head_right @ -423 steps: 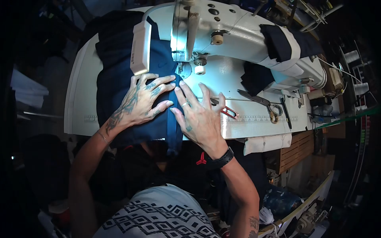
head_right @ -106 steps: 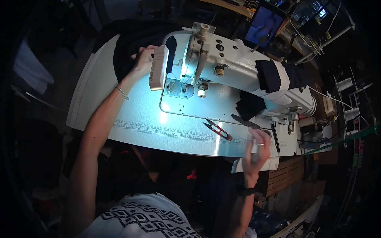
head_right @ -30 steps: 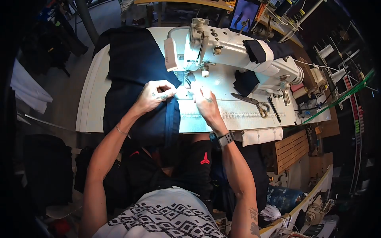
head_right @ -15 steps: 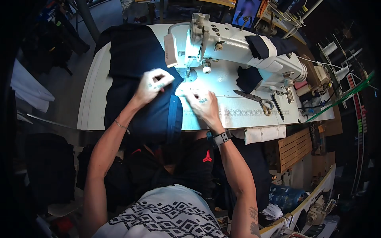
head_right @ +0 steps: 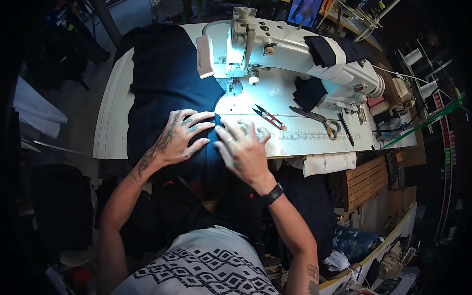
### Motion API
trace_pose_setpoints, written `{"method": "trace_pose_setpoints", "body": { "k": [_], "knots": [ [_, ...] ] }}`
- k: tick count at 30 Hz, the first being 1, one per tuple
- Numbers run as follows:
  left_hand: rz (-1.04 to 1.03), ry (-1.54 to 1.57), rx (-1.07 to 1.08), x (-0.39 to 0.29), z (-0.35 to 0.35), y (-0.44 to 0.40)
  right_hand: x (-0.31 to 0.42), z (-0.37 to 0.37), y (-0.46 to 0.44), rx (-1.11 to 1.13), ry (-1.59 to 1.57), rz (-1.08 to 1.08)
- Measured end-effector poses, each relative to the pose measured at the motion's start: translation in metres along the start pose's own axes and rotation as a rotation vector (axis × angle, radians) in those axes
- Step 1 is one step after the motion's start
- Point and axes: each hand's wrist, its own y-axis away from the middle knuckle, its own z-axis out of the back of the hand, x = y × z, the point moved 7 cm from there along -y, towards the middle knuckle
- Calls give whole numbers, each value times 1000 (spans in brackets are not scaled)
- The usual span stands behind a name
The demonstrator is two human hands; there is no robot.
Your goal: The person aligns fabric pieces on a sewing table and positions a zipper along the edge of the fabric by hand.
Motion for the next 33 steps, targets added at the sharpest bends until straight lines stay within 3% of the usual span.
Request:
{"method": "trace_pose_setpoints", "body": {
  "k": [6,8,10,13,17,26,33],
  "knots": [
    [99,-68,0,16,-8,-24,-12,-9,-15,110,109,-49],
    [172,-257,-174,28,-4,-38,-24,-13,-21,104,95,-27],
    [177,-225,-204,30,-1,-44,-30,-13,-28,109,89,-3],
    [7,-162,-67,11,-9,-48,-32,-12,-32,156,130,6],
    [115,-139,-9,22,-19,-50,-41,-15,-34,187,109,-11],
    [92,-209,-12,39,-31,-70,-62,-19,-47,164,151,-21],
    [186,-202,90,54,-37,-80,-68,-23,-54,118,111,-44]
  ]
}}
